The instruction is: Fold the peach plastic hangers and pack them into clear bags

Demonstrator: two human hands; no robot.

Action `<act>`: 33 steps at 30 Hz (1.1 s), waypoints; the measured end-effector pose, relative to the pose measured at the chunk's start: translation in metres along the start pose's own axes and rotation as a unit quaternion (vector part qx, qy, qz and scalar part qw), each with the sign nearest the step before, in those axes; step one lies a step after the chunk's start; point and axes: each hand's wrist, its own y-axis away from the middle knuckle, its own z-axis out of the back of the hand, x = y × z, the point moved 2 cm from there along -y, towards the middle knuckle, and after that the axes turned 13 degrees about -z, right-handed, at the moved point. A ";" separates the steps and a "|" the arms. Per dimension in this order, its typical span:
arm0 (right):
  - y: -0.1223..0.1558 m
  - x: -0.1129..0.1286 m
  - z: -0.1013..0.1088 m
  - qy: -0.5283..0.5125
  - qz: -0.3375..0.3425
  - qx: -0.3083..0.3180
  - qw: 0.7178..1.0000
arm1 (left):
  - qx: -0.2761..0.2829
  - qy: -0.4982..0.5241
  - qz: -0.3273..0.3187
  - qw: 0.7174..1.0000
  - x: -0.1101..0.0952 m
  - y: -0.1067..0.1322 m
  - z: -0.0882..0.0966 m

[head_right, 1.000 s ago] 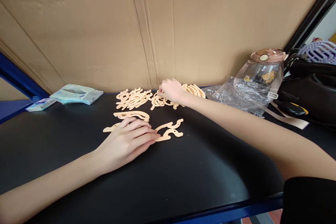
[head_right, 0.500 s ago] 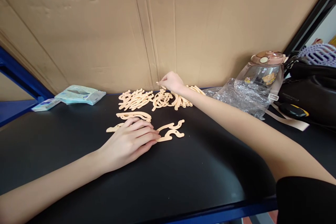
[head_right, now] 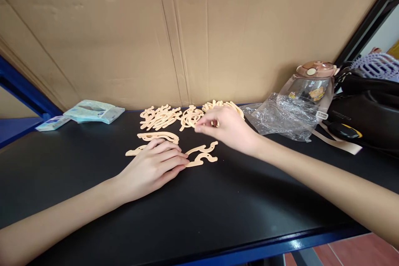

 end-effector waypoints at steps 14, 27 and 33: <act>0.062 0.007 -0.026 0.126 0.183 0.031 0.975 | -0.014 0.023 0.003 1.000 0.005 -0.002 0.002; 0.061 -0.002 -0.027 0.117 0.196 0.041 0.973 | -0.020 0.004 0.030 0.999 0.005 -0.003 0.003; 0.059 -0.001 -0.021 0.122 0.185 0.040 0.974 | -0.014 0.009 0.040 0.999 0.006 -0.004 0.003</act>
